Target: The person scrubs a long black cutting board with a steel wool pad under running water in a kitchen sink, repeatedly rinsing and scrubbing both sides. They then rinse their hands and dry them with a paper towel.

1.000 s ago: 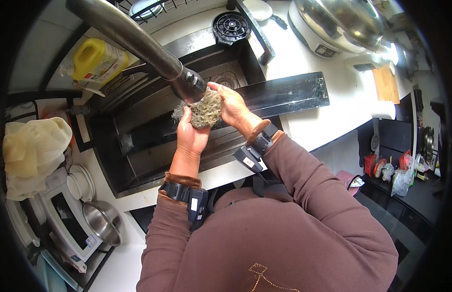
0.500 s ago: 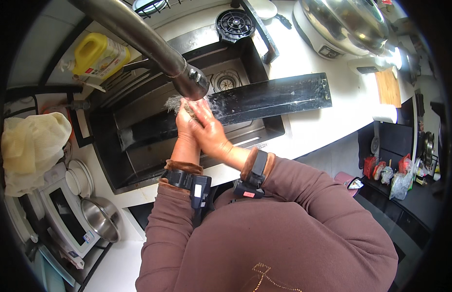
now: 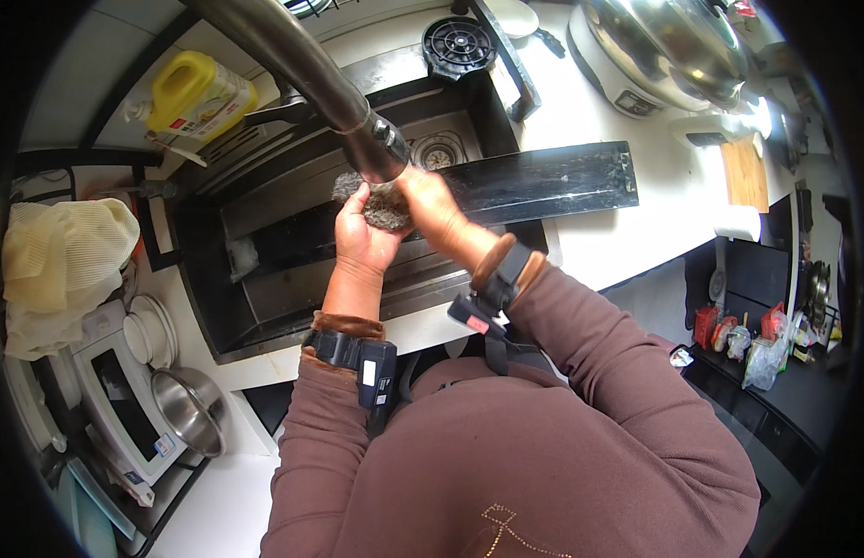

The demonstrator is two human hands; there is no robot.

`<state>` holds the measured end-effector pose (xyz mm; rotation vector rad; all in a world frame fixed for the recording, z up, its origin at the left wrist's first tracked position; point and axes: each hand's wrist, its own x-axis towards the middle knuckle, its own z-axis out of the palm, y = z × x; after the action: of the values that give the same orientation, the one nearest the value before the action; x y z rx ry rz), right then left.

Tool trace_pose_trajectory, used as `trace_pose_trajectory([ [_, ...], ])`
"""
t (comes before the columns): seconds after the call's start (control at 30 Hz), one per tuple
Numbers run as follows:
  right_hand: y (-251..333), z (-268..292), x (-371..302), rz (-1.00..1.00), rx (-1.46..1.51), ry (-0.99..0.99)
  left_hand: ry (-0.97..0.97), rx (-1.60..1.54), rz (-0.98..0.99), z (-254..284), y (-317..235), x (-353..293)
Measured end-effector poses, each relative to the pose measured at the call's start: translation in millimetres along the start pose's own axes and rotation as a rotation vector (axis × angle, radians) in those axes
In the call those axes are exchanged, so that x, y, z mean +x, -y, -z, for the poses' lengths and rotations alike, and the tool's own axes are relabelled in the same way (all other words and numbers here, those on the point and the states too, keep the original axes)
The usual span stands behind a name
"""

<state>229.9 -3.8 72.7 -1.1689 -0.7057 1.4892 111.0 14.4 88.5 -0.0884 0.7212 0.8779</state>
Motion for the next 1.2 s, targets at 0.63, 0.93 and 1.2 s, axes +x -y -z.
trace_pose_trajectory([
  [0.63, 16.1, 33.8, 12.4, -0.212, 0.279, -0.031, 0.084, 0.107, -0.117, -15.7, 10.8, -36.1],
  [0.93, 25.5, -17.3, -17.9, 0.185, -0.405, -0.043, -0.070, 0.283, -0.368, -20.9, 33.4, -18.8],
  [1.2, 10.3, 3.0, 13.1, 0.736, -1.250, -0.167, 0.032, 0.182, -0.361, -34.4, 47.5, -19.0],
])
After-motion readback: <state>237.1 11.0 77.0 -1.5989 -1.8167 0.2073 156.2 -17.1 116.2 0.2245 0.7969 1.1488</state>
